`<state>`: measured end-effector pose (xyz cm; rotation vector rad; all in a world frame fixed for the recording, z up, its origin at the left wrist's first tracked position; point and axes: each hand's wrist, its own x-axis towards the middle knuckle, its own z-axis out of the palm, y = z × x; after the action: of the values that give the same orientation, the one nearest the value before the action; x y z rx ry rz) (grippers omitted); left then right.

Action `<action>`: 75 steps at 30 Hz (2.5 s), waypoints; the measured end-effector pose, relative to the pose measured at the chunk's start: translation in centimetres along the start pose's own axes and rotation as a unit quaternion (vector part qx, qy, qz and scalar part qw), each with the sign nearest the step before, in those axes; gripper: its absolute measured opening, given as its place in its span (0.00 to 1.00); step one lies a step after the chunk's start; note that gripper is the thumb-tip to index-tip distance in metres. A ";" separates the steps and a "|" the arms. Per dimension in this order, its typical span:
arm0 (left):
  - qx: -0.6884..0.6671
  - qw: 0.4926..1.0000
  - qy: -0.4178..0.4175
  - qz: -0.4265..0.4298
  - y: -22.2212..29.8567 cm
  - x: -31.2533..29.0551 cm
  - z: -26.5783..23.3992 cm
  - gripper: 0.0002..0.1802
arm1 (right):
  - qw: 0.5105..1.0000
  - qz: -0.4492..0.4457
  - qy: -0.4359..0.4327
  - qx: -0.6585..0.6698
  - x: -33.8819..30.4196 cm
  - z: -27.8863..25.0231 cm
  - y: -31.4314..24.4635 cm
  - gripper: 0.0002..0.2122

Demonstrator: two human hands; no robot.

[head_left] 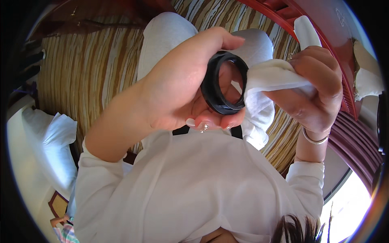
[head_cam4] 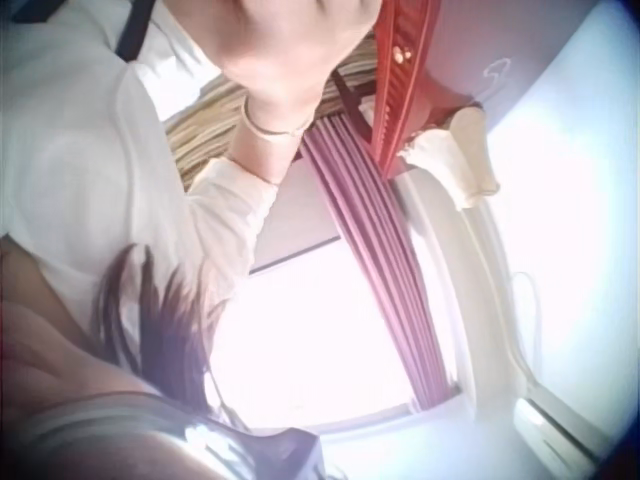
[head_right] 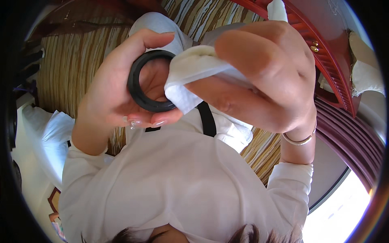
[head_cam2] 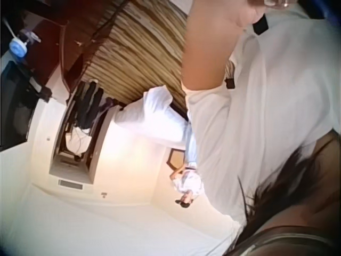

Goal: The person sits on the floor and wipes a black lamp ring and the lamp base with a white cloth. They rotate the ring to clean all sides, then wipe the lamp's socket and body before placing the ring on the table.

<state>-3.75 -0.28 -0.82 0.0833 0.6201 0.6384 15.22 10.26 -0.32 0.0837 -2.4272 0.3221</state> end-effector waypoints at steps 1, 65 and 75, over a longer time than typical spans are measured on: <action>0.004 1.000 -0.003 0.003 0.1 -0.3 0.0 0.33 | 1.000 -0.022 -0.012 -0.013 0.4 0.1 0.0 0.18; 0.351 0.860 0.158 0.335 0.0 -0.5 2.3 0.29 | 0.997 0.055 0.029 0.048 -2.8 3.9 -1.9 0.17; 0.286 0.809 0.112 0.501 -0.9 -0.3 3.1 0.36 | 0.964 0.218 0.131 0.070 -3.2 0.7 -4.9 0.17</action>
<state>-1.69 -0.78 1.64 0.9692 0.9836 1.4801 17.98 5.24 -1.83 -0.4136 -2.1373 0.6594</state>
